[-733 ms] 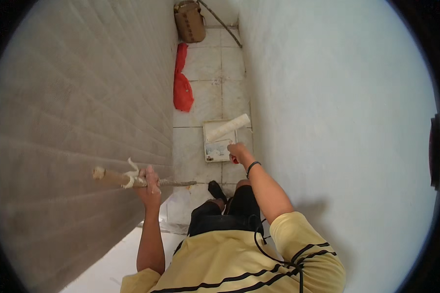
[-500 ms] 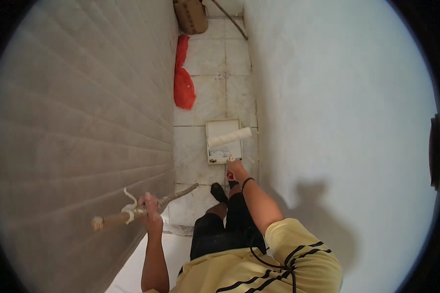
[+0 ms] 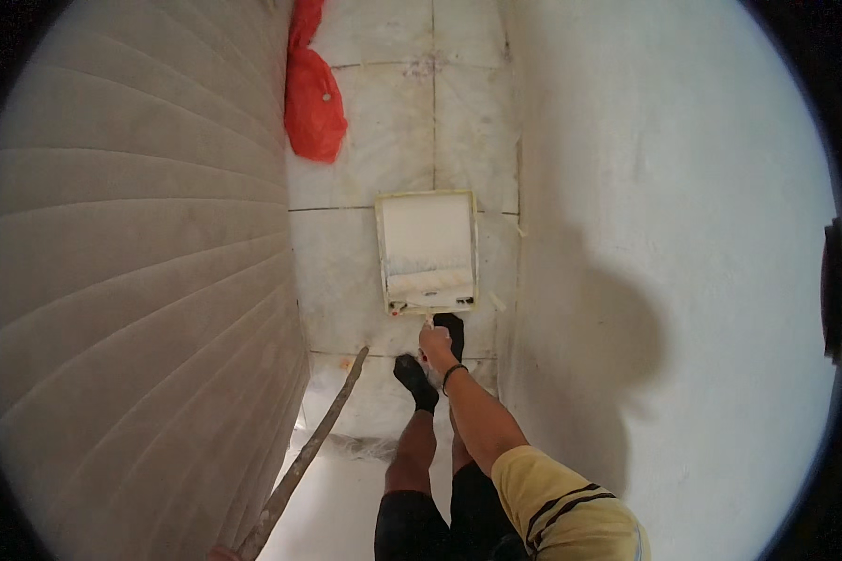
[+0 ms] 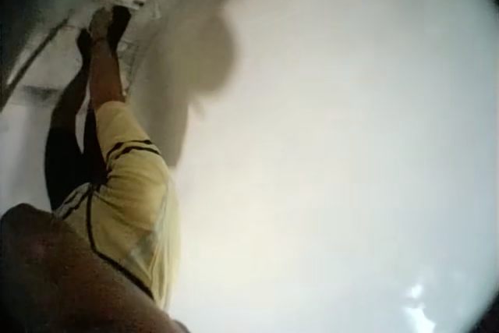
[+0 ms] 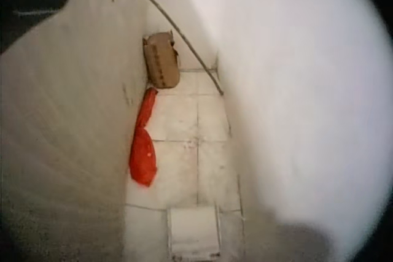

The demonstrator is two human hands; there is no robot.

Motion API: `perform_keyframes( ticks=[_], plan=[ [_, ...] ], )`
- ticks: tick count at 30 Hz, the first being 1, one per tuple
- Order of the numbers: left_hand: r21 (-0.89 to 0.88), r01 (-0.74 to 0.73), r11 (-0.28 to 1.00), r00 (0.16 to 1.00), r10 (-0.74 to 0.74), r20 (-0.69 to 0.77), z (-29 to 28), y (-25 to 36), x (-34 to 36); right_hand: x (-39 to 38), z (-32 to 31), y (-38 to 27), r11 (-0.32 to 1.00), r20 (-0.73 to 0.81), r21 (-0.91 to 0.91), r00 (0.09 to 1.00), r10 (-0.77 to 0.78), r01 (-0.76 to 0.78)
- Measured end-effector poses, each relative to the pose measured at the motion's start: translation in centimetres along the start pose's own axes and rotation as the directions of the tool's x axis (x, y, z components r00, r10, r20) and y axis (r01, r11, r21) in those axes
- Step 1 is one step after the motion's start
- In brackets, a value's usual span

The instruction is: The person paints the walls and corners of a room using a paint roller and a paint tray.

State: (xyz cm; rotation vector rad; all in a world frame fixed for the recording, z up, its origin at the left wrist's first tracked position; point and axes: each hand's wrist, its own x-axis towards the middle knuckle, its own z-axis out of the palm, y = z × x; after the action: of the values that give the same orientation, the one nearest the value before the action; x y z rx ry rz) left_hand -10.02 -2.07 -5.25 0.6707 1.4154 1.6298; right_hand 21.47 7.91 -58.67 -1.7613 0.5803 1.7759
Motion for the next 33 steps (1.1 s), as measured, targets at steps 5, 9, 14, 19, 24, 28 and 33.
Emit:
perform_keyframes(
  ticks=[5,9,14,19,24,28,33],
  plan=[
    [0.055,-0.158,0.986,0.899,0.167,-0.405,11.9,-4.2,0.9,6.9,-4.2,-4.4,0.888,-0.071,-0.355,0.939,-0.337,0.292],
    [0.075,-0.136,0.988,0.933,0.153,-0.325,11.7,-0.9,1.9,-1.3,6.3,-6.8,0.913,-0.027,-0.319,0.960,-0.279,0.256],
    [0.075,0.042,0.996,0.964,-0.060,0.259,10.4,-0.2,2.5,-6.9,4.8,-8.5,0.825,-0.033,-0.481,0.934,-0.355,0.296],
    [0.056,0.022,0.998,0.963,-0.036,0.268,9.1,-2.4,3.2,-6.4,0.4,-4.1,0.818,-0.073,-0.462,0.904,-0.421,0.343],
    [0.087,-0.045,0.995,0.956,0.018,0.292,10.9,-4.0,4.8,-3.1,0.2,-4.6,0.895,-0.064,-0.369,0.953,-0.295,0.252],
    [0.118,-0.124,0.985,0.940,0.078,0.331,15.2,-4.3,7.1,-1.4,3.1,-7.2,0.903,-0.080,-0.348,0.952,-0.296,0.251],
    [0.646,-0.248,0.722,0.921,0.382,-0.074,23.2,-10.4,16.1,-3.8,2.4,-6.1,0.901,-0.057,-0.359,0.958,-0.282,0.244]
  ],
)
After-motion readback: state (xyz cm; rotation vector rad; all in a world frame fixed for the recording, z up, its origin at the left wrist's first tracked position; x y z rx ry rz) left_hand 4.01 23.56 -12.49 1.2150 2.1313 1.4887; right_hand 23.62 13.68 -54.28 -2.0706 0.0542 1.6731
